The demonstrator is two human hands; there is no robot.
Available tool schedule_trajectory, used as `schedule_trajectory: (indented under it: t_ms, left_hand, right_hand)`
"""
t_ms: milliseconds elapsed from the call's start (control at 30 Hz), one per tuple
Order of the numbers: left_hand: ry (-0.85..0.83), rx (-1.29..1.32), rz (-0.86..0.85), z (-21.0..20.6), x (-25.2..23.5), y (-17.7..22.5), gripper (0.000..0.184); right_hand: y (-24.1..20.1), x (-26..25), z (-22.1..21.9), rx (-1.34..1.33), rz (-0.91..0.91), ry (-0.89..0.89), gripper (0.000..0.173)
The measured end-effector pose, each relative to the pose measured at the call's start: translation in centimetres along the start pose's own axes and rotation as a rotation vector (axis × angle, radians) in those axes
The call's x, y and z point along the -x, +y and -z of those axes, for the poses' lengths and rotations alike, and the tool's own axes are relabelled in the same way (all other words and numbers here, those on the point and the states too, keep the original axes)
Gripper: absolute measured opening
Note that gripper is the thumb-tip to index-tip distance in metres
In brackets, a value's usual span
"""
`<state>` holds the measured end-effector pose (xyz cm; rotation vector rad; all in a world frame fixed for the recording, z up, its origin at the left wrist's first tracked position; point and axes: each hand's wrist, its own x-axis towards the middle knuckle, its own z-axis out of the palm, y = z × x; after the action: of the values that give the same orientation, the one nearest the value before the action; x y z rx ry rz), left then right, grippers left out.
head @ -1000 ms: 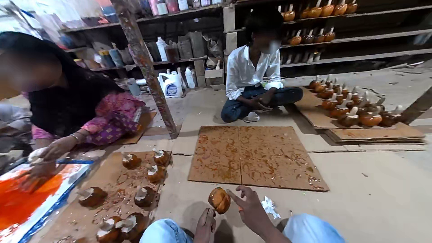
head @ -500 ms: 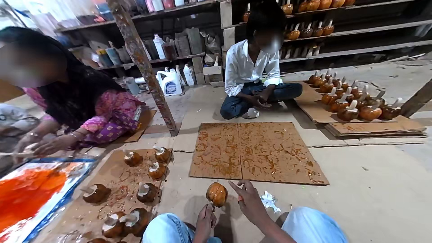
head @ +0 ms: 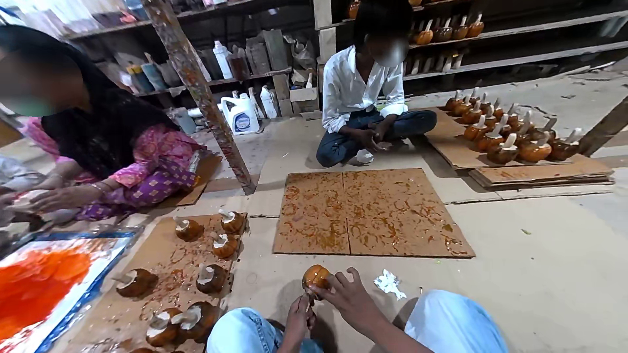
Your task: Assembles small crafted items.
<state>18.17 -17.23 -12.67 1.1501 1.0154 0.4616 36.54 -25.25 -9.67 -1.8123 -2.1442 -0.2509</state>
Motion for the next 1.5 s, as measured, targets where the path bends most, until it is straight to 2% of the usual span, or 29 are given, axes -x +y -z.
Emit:
schedule_trajectory:
  t_ms: [67, 167, 233, 300, 367, 500, 567, 667, 767, 867, 967, 1100, 1167, 1267, 1300, 1367, 1433, 1500]
  left_hand:
    - [-0.040, 0.059, 0.000, 0.2, -0.1, 0.0, 0.041]
    - [-0.076, 0.145, 0.022, 0.3, -0.1, 0.1, 0.041]
    - [-0.065, 0.212, 0.066, 0.3, 0.0, 0.2, 0.040]
    - [-0.069, 0.270, 0.115, 0.4, -0.2, 0.4, 0.041]
    - [-0.079, 0.315, 0.138, 0.4, -0.2, 0.4, 0.042]
    - [-0.082, 0.373, 0.171, 0.3, 0.0, 0.8, 0.044]
    - [-0.103, 0.426, 0.177, 0.4, 0.0, 0.9, 0.045]
    - [-0.196, 0.447, 0.145, 0.5, -0.1, 0.7, 0.045]
    - [-0.284, 0.415, 0.084, 0.4, 0.0, 0.7, 0.043]
    - [-0.313, 0.464, 0.077, 0.5, 0.3, 0.6, 0.044]
    - [-0.294, 0.530, 0.090, 0.8, 0.3, 0.6, 0.046]
    - [-0.285, 0.548, 0.089, 0.9, 0.2, 0.6, 0.047]
    - [-0.310, 0.525, 0.073, 0.9, 0.1, 0.5, 0.046]
    - [-0.344, 0.520, 0.057, 0.8, 0.2, 0.6, 0.046]
    - [-0.344, 0.528, 0.060, 0.8, 0.3, 0.6, 0.047]
    - [-0.332, 0.548, 0.068, 0.9, 0.2, 0.6, 0.049]
    - [-0.313, 0.532, 0.056, 0.8, 0.1, 0.5, 0.049]
    - [-0.298, 0.472, 0.021, 0.7, 0.0, 0.2, 0.045]
  right_hand:
    - [0.4, -0.2, 0.3, -0.021, -0.132, -0.083, 0.081]
    - [0.9, -1.4, 1.1, -0.249, -0.479, -0.464, 0.096]
    - [1.1, -1.5, 1.0, -0.393, -0.565, -0.578, 0.103]
    - [0.5, -1.1, 0.9, -0.386, -0.515, -0.554, 0.106]
    - [-0.1, -0.7, 0.4, -0.278, -0.384, -0.475, 0.105]
    - [-0.5, -0.2, -0.3, -0.114, -0.132, -0.267, 0.088]
    - [-0.2, -0.1, -0.1, -0.066, -0.066, -0.207, 0.085]
    - [0.7, -0.5, 0.7, -0.091, -0.155, -0.260, 0.090]
    - [1.5, -1.4, 1.4, -0.272, -0.403, -0.390, 0.095]
    - [1.9, -1.5, 1.6, -0.423, -0.493, -0.442, 0.095]
    - [1.3, -0.8, 1.4, -0.328, -0.315, -0.371, 0.102]
    - [1.3, 0.1, 1.1, -0.097, -0.035, -0.185, 0.093]
    - [1.6, -0.1, 1.3, -0.084, -0.093, -0.171, 0.089]
    - [2.0, -1.1, 2.0, -0.278, -0.341, -0.359, 0.093]
    - [2.1, -1.1, 1.9, -0.348, -0.366, -0.389, 0.094]
    - [2.0, -0.5, 1.5, -0.373, -0.288, -0.336, 0.096]
    - [1.8, 0.0, 1.3, -0.270, -0.142, -0.245, 0.094]
    - [1.8, 0.3, 1.3, -0.124, -0.043, -0.145, 0.086]
